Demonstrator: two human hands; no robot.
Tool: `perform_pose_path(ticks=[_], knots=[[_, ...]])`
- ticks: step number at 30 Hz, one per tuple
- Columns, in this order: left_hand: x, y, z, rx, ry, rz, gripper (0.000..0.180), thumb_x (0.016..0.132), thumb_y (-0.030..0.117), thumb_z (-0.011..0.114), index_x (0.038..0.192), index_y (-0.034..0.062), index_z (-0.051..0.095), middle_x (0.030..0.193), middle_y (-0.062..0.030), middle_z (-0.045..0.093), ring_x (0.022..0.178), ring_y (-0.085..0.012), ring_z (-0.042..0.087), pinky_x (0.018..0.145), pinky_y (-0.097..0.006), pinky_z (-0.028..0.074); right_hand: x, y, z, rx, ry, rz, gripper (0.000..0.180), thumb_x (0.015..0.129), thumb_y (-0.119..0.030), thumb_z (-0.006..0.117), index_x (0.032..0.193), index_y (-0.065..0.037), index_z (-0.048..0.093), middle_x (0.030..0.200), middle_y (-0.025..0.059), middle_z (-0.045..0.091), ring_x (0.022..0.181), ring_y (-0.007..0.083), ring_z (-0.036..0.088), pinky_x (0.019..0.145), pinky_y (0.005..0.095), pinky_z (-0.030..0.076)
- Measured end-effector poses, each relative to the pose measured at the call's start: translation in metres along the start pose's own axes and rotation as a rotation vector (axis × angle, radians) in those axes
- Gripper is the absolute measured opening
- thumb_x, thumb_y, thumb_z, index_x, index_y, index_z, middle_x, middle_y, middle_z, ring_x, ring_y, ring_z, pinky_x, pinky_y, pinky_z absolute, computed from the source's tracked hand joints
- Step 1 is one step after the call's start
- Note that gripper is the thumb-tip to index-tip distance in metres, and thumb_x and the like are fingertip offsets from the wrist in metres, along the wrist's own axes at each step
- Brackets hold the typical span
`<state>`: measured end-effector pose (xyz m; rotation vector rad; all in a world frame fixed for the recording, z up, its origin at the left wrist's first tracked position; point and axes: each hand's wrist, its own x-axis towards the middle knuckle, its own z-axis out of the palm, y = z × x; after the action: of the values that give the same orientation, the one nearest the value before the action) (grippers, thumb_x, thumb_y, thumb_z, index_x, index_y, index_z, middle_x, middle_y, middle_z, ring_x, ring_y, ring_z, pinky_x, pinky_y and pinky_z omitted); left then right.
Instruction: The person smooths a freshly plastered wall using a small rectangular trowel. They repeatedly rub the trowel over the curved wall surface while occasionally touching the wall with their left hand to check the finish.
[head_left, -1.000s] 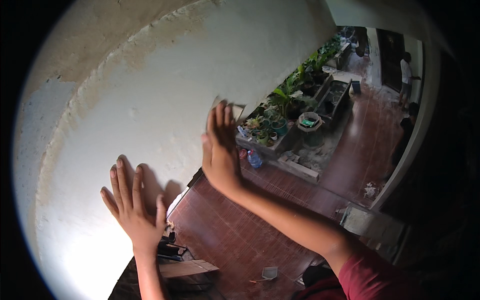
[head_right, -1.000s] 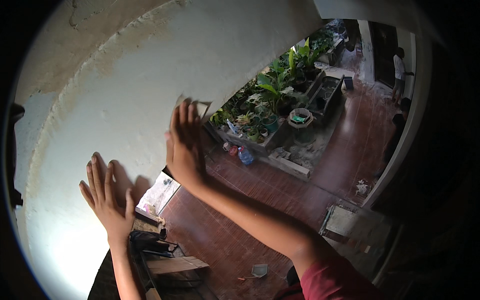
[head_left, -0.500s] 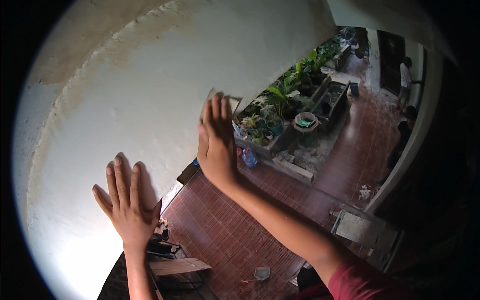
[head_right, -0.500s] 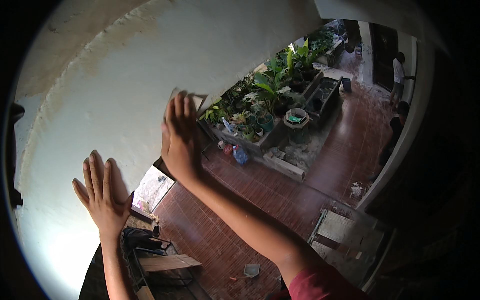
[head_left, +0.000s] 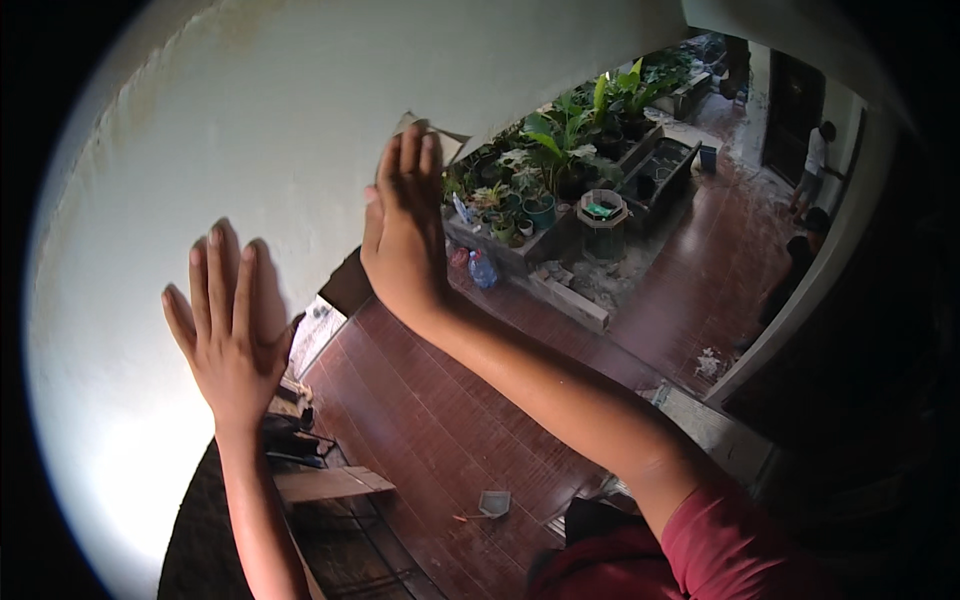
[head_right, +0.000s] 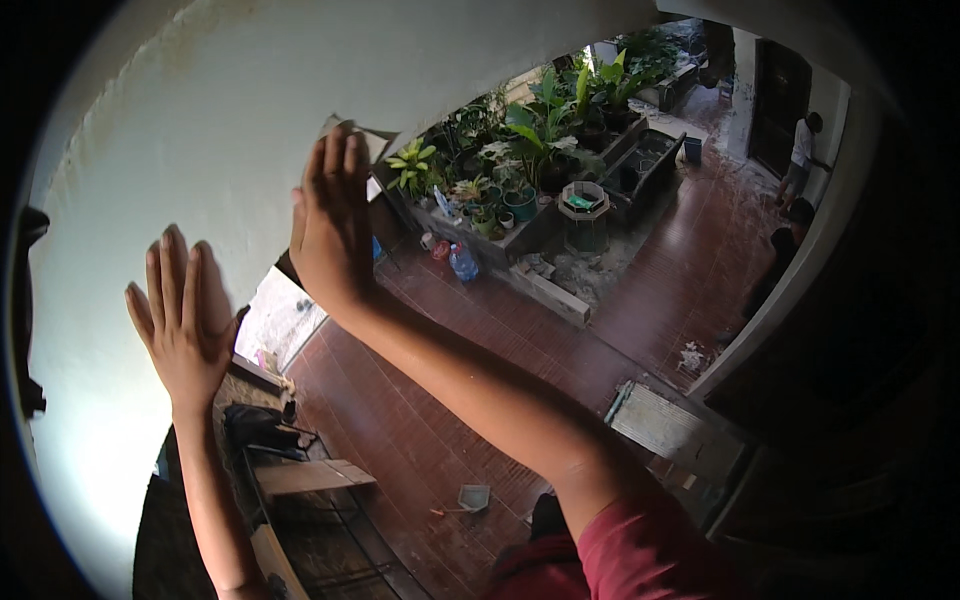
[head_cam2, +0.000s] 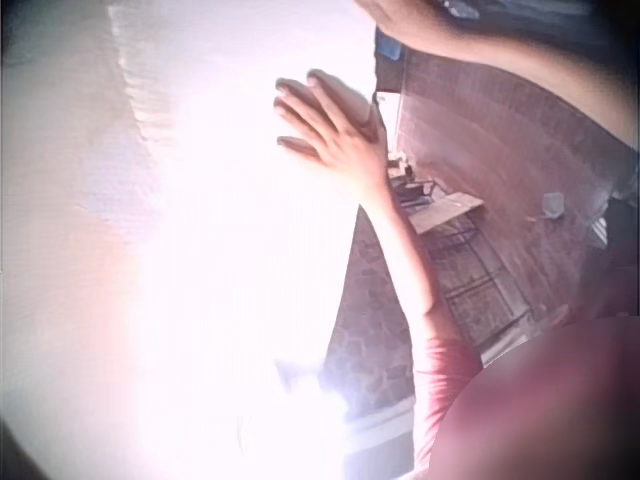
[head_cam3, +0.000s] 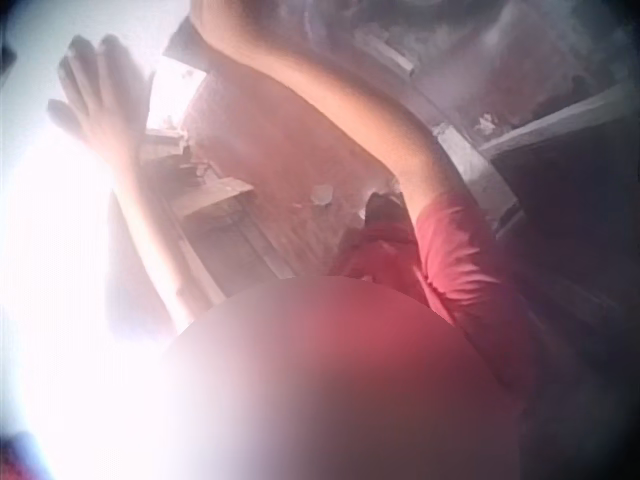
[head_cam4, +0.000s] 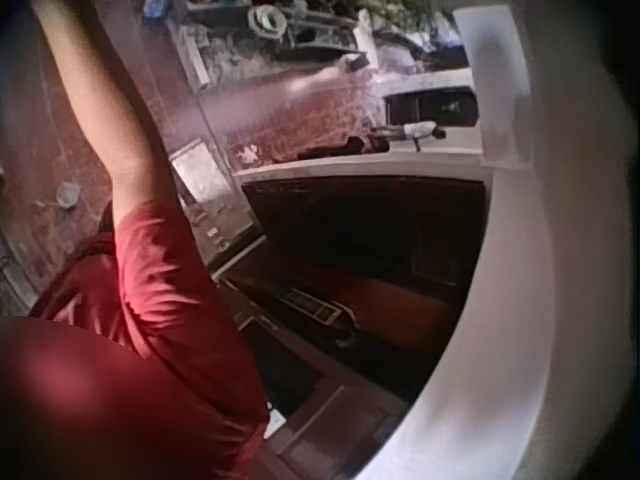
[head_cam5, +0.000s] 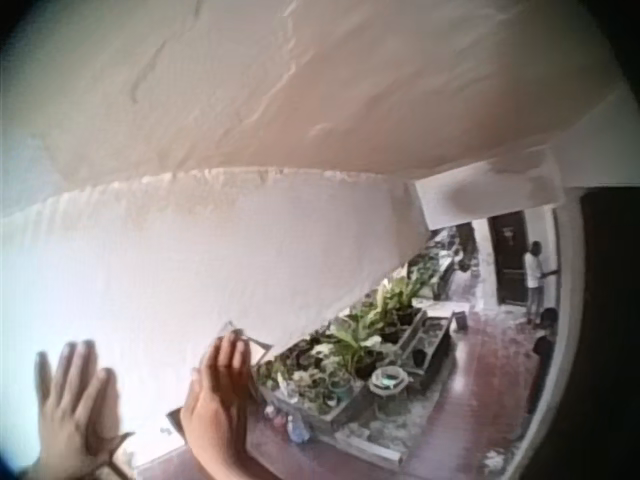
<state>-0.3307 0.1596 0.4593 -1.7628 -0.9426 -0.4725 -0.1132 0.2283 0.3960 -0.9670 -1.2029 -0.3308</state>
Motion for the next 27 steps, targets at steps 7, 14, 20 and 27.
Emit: perform_pose_path(ticks=[7, 14, 20, 27], knots=[[0.002, -0.003, 0.01, -0.014, 0.052, -0.001, 0.089, 0.075, 0.052, 0.08, 0.153, 0.0292, 0.043, 0.163, -0.001, 0.033, 0.152, -0.0217, 0.026, 0.126, -0.053, 0.011, 0.008, 0.004, 0.008, 0.019, 0.199, -0.002, 0.052, 0.099, -0.006, 0.05, 0.144, 0.014, 0.035, 0.154, 0.0349, 0.029, 0.146, 0.0531, 0.022, 0.122, 0.0552, 0.022], [0.0, -0.005, 0.014, -0.01, 0.041, -0.012, 0.089, 0.075, 0.055, 0.079, 0.152, 0.0324, 0.042, 0.163, 0.0002, 0.032, 0.152, -0.0205, 0.027, 0.127, -0.052, 0.011, 0.02, 0.012, 0.006, 0.083, 0.236, -0.025, 0.051, 0.098, -0.007, 0.051, 0.142, 0.014, 0.036, 0.154, 0.0348, 0.029, 0.145, 0.0561, 0.021, 0.121, 0.0565, 0.022], [0.003, -0.007, 0.017, -0.052, 0.048, -0.039, 0.096, 0.067, 0.051, 0.087, 0.151, 0.0368, 0.042, 0.162, 0.0026, 0.034, 0.151, -0.0193, 0.028, 0.127, -0.054, 0.012, 0.02, 0.019, 0.012, -0.037, 0.015, -0.023, 0.049, 0.098, -0.008, 0.051, 0.139, 0.017, 0.038, 0.152, 0.0388, 0.029, 0.144, 0.0573, 0.022, 0.119, 0.0599, 0.023], [0.004, -0.013, 0.022, -0.032, 0.083, -0.026, 0.095, 0.066, 0.049, 0.088, 0.15, 0.0368, 0.045, 0.161, 0.0024, 0.037, 0.15, -0.019, 0.03, 0.127, -0.053, 0.013, 0.025, 0.013, 0.022, 0.033, 0.22, -0.055, 0.049, 0.099, -0.007, 0.048, 0.14, 0.018, 0.036, 0.152, 0.0376, 0.029, 0.144, 0.0551, 0.024, 0.12, 0.0589, 0.02]])
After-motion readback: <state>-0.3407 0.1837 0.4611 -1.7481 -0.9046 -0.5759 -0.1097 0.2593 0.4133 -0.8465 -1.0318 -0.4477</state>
